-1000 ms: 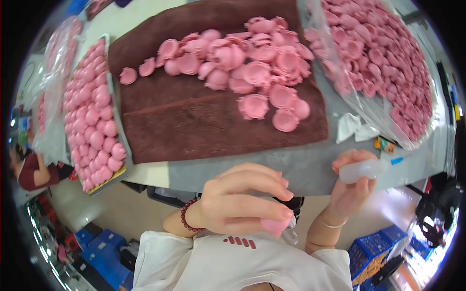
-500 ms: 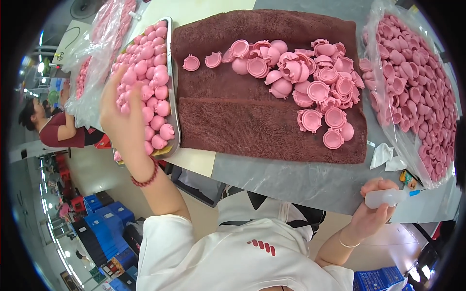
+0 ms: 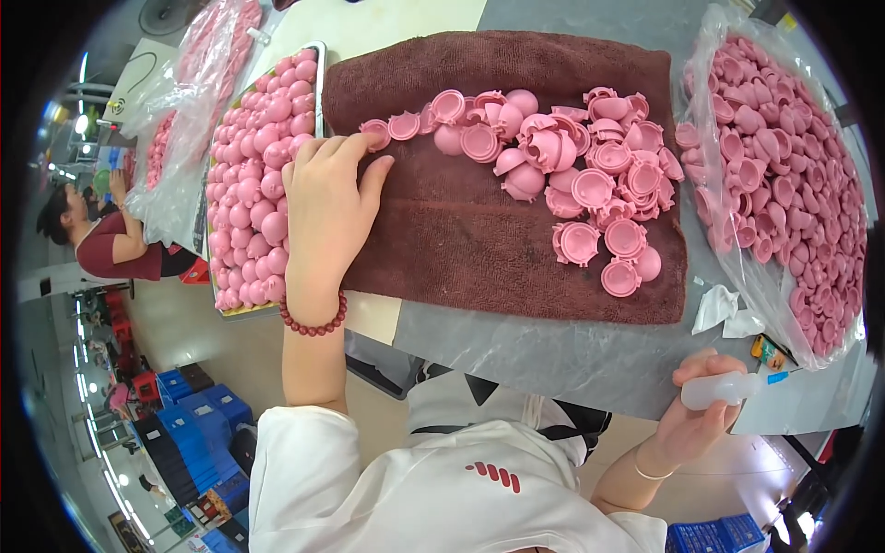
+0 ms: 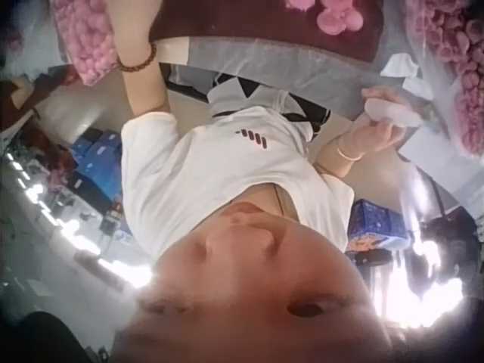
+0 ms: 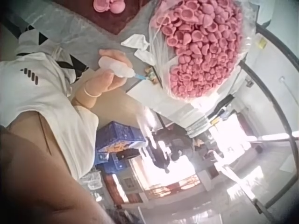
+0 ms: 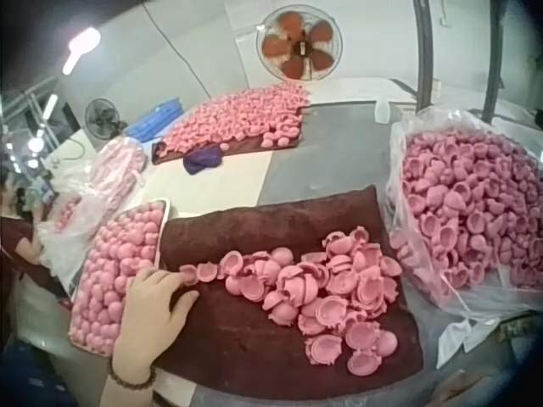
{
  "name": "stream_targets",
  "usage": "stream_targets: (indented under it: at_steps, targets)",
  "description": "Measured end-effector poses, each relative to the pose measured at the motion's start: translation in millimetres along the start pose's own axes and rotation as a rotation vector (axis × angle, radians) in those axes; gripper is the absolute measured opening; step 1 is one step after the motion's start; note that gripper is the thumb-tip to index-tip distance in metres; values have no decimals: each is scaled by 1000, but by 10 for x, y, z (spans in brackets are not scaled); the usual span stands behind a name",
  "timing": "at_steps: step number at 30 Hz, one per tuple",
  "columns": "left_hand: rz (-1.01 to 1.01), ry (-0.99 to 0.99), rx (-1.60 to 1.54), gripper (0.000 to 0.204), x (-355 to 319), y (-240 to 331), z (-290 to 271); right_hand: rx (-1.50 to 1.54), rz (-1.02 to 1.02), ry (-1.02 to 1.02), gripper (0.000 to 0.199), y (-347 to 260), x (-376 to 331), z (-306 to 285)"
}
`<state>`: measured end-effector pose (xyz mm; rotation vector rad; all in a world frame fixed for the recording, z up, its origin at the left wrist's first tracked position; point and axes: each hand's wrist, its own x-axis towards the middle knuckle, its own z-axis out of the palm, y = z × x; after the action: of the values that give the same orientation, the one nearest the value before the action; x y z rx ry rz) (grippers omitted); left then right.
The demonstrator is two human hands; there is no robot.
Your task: The person assembles toy parts by applying glue from a bottle to pink plastic components, then pressing the components together by hand.
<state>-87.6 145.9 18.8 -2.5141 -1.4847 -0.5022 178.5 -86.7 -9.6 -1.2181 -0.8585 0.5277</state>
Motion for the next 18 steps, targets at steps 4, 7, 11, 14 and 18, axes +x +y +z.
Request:
stream_targets:
  at_steps: [4, 7, 11, 14, 18]
  targets:
    - [-23, -77, -85, 15, 11, 85, -4, 2, -17, -53, 40, 1, 3, -20]
    - [8, -5, -184, 10, 20, 63, 76, 14, -16, -61, 41, 0, -1, -21]
    - [70, 18, -289, 9, 50, 57, 86, 9, -34, -32, 41, -16, -2, 14]
    - [4, -2, -373, 13, 53, 118, -25, 27, -42, -51, 42, -19, -4, 1]
    - [-36, 62, -415, 16, 63, 187, -15, 29, -42, -24, 42, -29, -41, 1]
